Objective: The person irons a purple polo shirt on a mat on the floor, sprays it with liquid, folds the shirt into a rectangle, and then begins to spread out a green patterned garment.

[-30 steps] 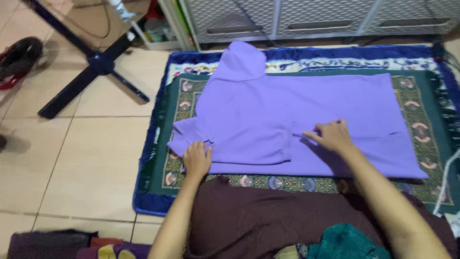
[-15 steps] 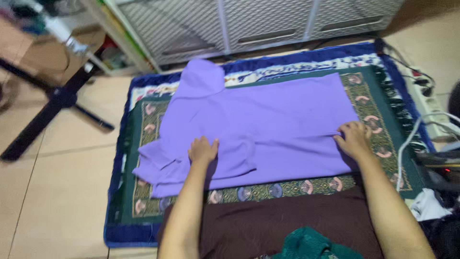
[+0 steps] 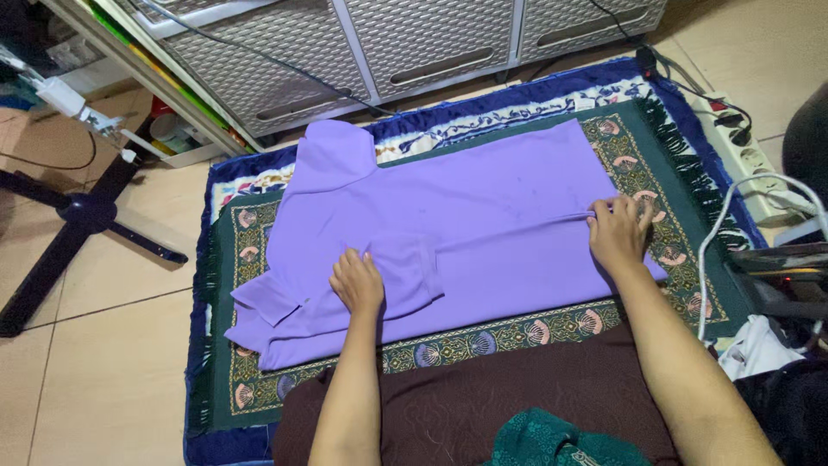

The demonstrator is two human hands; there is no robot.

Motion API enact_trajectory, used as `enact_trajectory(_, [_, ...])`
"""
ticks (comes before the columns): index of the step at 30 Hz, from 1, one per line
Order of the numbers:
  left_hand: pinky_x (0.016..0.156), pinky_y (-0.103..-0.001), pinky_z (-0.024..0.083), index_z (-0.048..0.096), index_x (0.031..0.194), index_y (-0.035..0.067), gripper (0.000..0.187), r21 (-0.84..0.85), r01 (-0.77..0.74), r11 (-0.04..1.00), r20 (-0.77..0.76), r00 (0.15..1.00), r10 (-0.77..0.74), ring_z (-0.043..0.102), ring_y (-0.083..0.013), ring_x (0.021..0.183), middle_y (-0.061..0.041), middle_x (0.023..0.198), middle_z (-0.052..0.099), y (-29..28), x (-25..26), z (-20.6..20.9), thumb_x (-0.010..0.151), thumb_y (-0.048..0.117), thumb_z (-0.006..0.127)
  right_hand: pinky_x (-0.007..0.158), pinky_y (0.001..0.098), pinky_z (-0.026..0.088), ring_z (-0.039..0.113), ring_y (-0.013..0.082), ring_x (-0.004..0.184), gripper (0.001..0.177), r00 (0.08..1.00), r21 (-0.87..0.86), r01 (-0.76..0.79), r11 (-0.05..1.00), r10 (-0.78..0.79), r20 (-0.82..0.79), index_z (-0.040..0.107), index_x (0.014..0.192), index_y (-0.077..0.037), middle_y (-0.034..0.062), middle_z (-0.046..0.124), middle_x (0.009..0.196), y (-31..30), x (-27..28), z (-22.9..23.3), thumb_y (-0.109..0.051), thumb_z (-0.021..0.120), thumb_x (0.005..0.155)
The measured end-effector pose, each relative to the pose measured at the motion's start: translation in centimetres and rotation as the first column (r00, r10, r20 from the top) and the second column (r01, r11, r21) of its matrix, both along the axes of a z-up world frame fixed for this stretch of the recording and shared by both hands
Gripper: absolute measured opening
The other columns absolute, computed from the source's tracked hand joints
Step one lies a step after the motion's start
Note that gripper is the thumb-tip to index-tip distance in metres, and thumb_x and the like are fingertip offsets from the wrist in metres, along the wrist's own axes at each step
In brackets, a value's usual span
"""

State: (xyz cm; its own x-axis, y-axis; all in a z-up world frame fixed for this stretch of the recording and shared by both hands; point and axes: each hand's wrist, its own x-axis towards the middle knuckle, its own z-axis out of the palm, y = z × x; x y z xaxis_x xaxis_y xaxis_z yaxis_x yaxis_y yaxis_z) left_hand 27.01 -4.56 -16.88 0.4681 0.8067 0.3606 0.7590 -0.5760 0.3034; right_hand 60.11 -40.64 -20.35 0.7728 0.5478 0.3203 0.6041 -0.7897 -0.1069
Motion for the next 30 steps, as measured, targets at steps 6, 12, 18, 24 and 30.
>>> enact_trajectory(6, [0.122,-0.054,0.024,0.048,0.142,0.001,0.054,0.134,-0.127,0.983,0.039,0.992,0.123,0.037,-0.035,0.148,-0.019,0.154,0.048,-1.2,-4.4,-2.1,0.105,0.039,0.052,0.127,0.0607,0.011,0.015,0.0454,0.16,0.074,0.996,0.234,-0.038,0.971,0.056,-0.068,0.033,0.161,0.001,0.0302,0.021,0.171,1.6,-3.3,1.0,-0.03,0.06,0.099])
enact_trajectory(12, [0.116,-0.06,0.0,0.012,0.158,0.0,0.101,-0.134,-0.765,0.629,-0.061,0.64,0.766,0.0,-0.0477,0.149,-0.031,0.165,0.009,1.1,-9.1,-8.7,0.093,0.068,0.048,0.118,0.0655,0.007,0.012,0.0436,0.153,0.078,0.967,0.079,0.004,0.997,0.016,-0.254,0.027,0.162,-0.009,0.0268,0.018,0.165,1.6,-6.2,0.5,-0.043,0.056,0.098])
enact_trajectory(18, [0.121,-0.055,0.003,0.0,0.16,-0.001,0.132,-0.667,-0.733,0.134,-0.289,0.42,0.86,-0.003,-0.0411,0.157,-0.028,0.165,0.006,6.5,-11.6,-5.4,0.077,0.074,0.07,0.112,0.0651,0.021,0.027,0.0494,0.148,0.074,1.0,0.04,0.017,0.999,-0.016,-0.018,0.043,0.157,-0.003,0.0345,0.033,0.16,1.7,-5.3,-2.7,-0.039,0.062,0.095])
enact_trajectory(24, [0.112,-0.056,0.042,0.033,0.145,0.004,0.085,-0.983,0.105,0.147,0.161,0.134,0.978,0.057,-0.0317,0.131,-0.017,0.146,0.045,11.4,-19.1,-6.7,0.082,0.049,0.068,0.069,0.0435,0.056,0.068,0.027,0.079,0.039,0.641,0.42,-0.049,0.906,0.352,-0.683,0.071,0.115,-0.005,0.0143,0.075,0.097,10.1,-11.2,-3.1,-0.038,0.064,0.094])
enact_trajectory(30, [0.105,-0.051,0.04,0.056,0.127,0.02,0.049,-0.948,0.302,-0.097,-0.043,0.182,0.982,0.066,-0.023,0.116,-0.002,0.126,0.066,12.0,-25.1,-8.8,0.087,0.046,0.068,0.061,0.0371,0.052,0.07,0.0216,0.062,0.061,0.562,0.1,-0.122,0.987,0.152,-0.813,0.076,0.087,0.004,0.0141,0.074,0.072,18.6,-20.1,0.0,-0.057,0.074,0.089])
